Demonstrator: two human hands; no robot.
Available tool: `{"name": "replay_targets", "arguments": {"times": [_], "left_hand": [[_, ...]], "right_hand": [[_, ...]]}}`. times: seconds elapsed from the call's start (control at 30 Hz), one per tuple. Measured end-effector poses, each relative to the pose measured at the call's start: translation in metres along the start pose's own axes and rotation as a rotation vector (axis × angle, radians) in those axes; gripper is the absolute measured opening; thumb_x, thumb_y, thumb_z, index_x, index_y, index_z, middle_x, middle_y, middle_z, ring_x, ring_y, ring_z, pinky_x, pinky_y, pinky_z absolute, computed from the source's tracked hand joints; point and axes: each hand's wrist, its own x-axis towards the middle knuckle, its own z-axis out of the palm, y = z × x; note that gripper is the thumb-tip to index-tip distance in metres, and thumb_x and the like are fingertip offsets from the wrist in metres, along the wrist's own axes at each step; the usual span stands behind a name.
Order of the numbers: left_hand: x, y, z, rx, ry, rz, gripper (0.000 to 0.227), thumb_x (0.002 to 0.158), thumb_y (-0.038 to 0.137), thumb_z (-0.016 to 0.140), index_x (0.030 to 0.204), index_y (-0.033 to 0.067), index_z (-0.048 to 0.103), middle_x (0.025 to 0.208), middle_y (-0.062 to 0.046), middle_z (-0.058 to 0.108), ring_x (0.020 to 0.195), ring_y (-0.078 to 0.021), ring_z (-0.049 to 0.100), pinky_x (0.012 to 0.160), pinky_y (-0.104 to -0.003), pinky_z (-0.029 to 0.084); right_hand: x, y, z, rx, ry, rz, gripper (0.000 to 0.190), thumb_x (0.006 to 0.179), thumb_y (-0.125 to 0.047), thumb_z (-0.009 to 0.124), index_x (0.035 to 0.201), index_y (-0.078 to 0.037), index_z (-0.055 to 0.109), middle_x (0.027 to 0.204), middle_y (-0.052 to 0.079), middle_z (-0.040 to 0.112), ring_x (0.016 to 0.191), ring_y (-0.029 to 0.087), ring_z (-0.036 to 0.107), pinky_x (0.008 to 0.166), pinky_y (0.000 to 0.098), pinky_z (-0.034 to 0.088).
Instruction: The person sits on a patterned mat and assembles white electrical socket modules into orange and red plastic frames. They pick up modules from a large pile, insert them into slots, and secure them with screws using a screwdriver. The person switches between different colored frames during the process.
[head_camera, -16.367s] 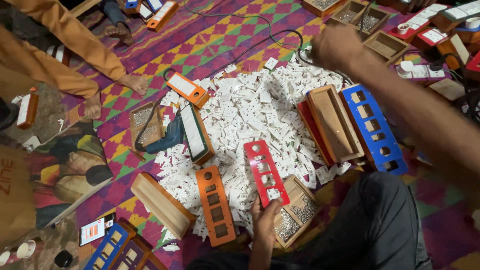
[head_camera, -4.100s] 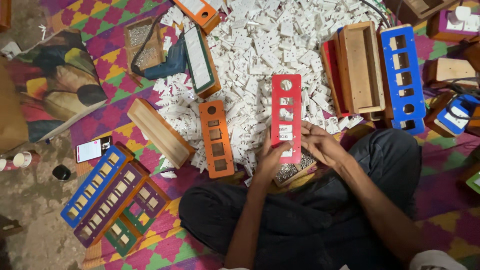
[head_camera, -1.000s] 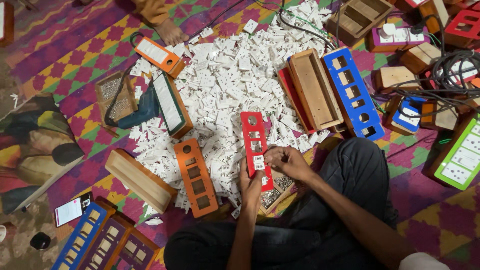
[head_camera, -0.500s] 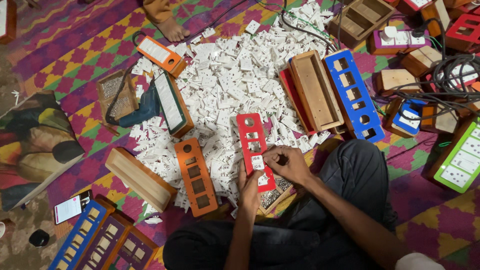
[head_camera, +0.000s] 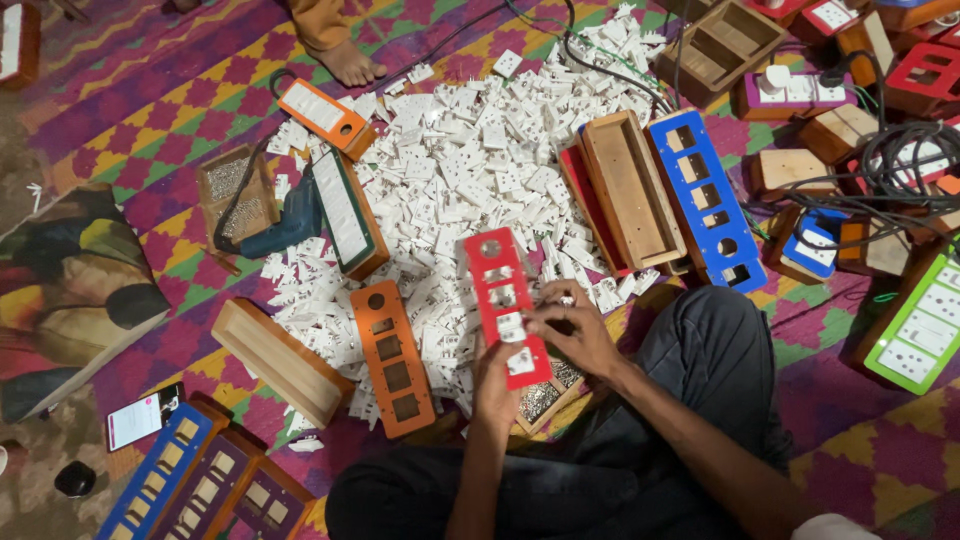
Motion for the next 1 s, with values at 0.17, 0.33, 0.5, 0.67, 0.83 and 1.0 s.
{"name": "replay_targets", "arguments": {"times": [0.17, 0.33, 0.5, 0.67, 0.83, 1.0], "left_hand": [[0.001, 0.002, -0.01, -0.079, -0.021, -0.03, 0.06, 0.088, -0.004, 0.056, 0.147, 0.0043, 0.046, 0.122, -0.016, 0.066, 0.105, -0.0248, 0.069, 0.085, -0.041, 0.062], [0.01, -0.004, -0.012, -0.102, 0.021, -0.02, 0.064, 0.085, -0.006, 0.054, 0.146, 0.0093, 0.044, 0.122, -0.017, 0.067, 0.106, -0.0259, 0.07, 0.087, -0.04, 0.062], [0.008, -0.002, -0.008, -0.061, -0.019, 0.015, 0.066, 0.085, -0.008, 0.056, 0.147, 0.0082, 0.043, 0.12, -0.02, 0.065, 0.107, -0.0293, 0.067, 0.088, -0.042, 0.061], [0.004, 0.008, 0.001, 0.0, 0.115, -0.073, 0.072, 0.08, -0.011, 0.055, 0.146, 0.0163, 0.043, 0.124, -0.014, 0.066, 0.11, -0.0259, 0.067, 0.087, -0.043, 0.062], [-0.002, 0.008, 0.001, -0.04, 0.063, -0.018, 0.074, 0.082, -0.013, 0.055, 0.15, 0.0134, 0.042, 0.128, -0.014, 0.064, 0.113, -0.0273, 0.066, 0.091, -0.043, 0.059], [0.003, 0.016, -0.001, -0.091, 0.089, 0.048, 0.082, 0.081, -0.012, 0.055, 0.154, 0.0188, 0.038, 0.133, -0.012, 0.063, 0.117, -0.0249, 0.065, 0.094, -0.04, 0.059]], "right_hand": [[-0.004, -0.001, 0.006, 0.071, -0.087, 0.185, 0.03, 0.081, -0.027, 0.085, 0.101, -0.008, 0.071, 0.119, 0.009, 0.057, 0.121, 0.024, 0.055, 0.103, 0.041, 0.047], [0.0, 0.001, 0.0, 0.084, -0.056, 0.177, 0.023, 0.083, -0.027, 0.089, 0.093, -0.012, 0.076, 0.111, 0.007, 0.058, 0.116, 0.02, 0.064, 0.102, 0.0383, 0.053], [-0.002, 0.006, -0.001, 0.037, -0.122, 0.242, 0.033, 0.081, -0.02, 0.086, 0.111, -0.009, 0.076, 0.111, 0.008, 0.058, 0.108, 0.021, 0.059, 0.095, 0.0365, 0.049], [0.001, 0.004, 0.002, 0.074, -0.092, 0.21, 0.024, 0.081, -0.02, 0.088, 0.102, -0.011, 0.079, 0.101, 0.003, 0.064, 0.099, 0.018, 0.062, 0.089, 0.0321, 0.05], [-0.005, 0.007, 0.002, -0.068, -0.05, 0.253, 0.025, 0.075, -0.018, 0.091, 0.095, -0.005, 0.082, 0.082, 0.005, 0.06, 0.083, 0.018, 0.055, 0.077, 0.0308, 0.047], [-0.002, 0.027, -0.006, 0.089, -0.198, 0.462, 0.023, 0.083, -0.021, 0.089, 0.095, -0.002, 0.082, 0.081, 0.008, 0.064, 0.074, 0.018, 0.055, 0.07, 0.0313, 0.046]]}}
